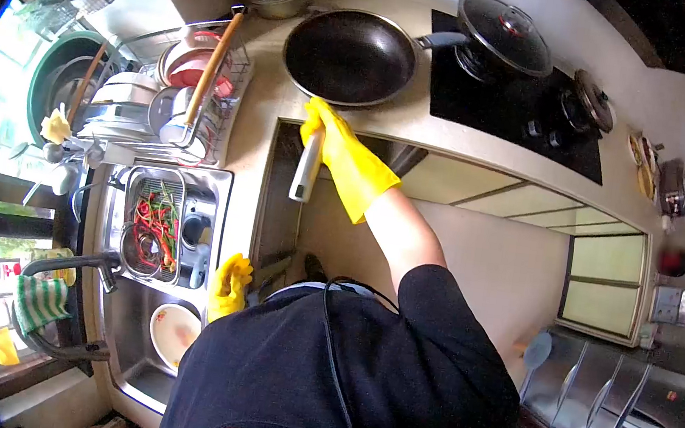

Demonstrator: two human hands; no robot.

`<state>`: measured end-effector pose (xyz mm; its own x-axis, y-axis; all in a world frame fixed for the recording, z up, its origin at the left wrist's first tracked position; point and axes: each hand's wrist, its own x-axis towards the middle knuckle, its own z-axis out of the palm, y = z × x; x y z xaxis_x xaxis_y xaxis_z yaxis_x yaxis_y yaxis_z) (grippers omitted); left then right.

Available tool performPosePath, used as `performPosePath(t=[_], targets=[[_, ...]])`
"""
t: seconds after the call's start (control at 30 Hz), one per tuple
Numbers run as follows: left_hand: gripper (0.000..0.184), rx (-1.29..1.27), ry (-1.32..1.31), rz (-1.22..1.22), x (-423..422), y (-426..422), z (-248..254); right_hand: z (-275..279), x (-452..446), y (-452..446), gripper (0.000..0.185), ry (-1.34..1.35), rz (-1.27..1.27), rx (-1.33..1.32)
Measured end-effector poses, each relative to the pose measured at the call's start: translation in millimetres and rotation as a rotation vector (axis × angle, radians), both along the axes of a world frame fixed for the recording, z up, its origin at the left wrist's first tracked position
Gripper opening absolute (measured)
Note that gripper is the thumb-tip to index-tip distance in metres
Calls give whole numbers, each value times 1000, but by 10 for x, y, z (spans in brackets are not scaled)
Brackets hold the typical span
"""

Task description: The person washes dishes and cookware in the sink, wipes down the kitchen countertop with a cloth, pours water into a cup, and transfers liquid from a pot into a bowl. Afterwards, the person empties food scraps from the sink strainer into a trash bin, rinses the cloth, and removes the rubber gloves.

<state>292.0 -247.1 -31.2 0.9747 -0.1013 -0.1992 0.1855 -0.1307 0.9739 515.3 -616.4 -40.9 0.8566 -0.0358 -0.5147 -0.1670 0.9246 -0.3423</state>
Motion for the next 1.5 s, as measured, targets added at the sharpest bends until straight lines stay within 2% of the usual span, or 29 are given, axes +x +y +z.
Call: performPosePath(t=[0.03,0.1,0.17,0.23,0.3,0.37,0.43,0.47,0.57,0.63,0.7,0.77,0.9,0.93,1.0,1.07,1.1,1.13,1.23,1.27,1.3,1.33,1.4,1.43,1.5], targets=[[33,-5,1,11,56,7,-25,-83,-27,-19,34,-52,29,-267],[28,9,-58,-20,217,-29,-65,-147,-134,-193,34,-76,54,-289],[27,-22,-10,8,370,-170,37,11,-391,-442,38,-27,216,-356],[28,-373,318,93,608,-323,37,165,-622,-709,39,18,276,-255],[28,-451,370,111,894,-510,58,332,-873,-938,40,-61,397,-550],[29,276,-396,-236,1229,-795,211,419,-1039,-1206,41,-72,519,-705],[30,182,-478,-152,1561,-1151,272,619,-1187,-1342,44,101,481,-614],[37,304,-542,-196,1761,-1267,273,534,-1229,-1502,43,139,503,-605],[35,333,-648,-116,2347,-1784,383,623,-1375,-1746,38,120,567,-726],[37,330,-649,-48,2818,-2159,393,647,-1387,-1923,39,154,589,-673],[41,433,-771,-31,3387,-2564,310,634,-1363,-2116,40,221,652,-642],[45,461,-904,-42,4014,-3019,107,592,-1380,-2254,39,223,637,-447],[53,650,-932,-330,5104,-3935,-40,659,-1322,-2279,38,289,654,-458],[53,651,-925,-326,5288,-4091,-53,607,-1311,-2283,36,301,659,-484],[60,939,-853,-480,5526,-4332,-137,532,-1390,-2310,31,296,668,-471],[62,992,-842,-517,5606,-4380,-320,573,-1335,-2264,29,279,694,-469],[63,1047,-840,-561,5617,-4352,-404,842,-1230,-2159,25,279,628,-444],[63,1055,-819,-563,5616,-4302,-449,998,-1162,-2135,22,280,561,-419],[55,983,-738,-364,5569,-4071,-223,1017,-1112,-2274,20,301,622,-477],[46,928,-576,-274,5515,-3948,-26,1039,-1090,-2288,23,337,649,-504],[46,934,-569,-286,5546,-3849,-154,1051,-1077,-2275,23,344,648,-491],[45,1067,-646,-220,5649,-3800,-376,1049,-1047,-2240,23,343,569,-514],[44,1196,-728,-161,5630,-3805,-466,1118,-951,-2162,20,395,436,-606],[44,1163,-666,-175,5482,-3804,-404,1088,-949,-2227,20,400,428,-601],[44,1130,-610,-203,5163,-3762,-285,942,-996,-2369,18,298,473,-225]])
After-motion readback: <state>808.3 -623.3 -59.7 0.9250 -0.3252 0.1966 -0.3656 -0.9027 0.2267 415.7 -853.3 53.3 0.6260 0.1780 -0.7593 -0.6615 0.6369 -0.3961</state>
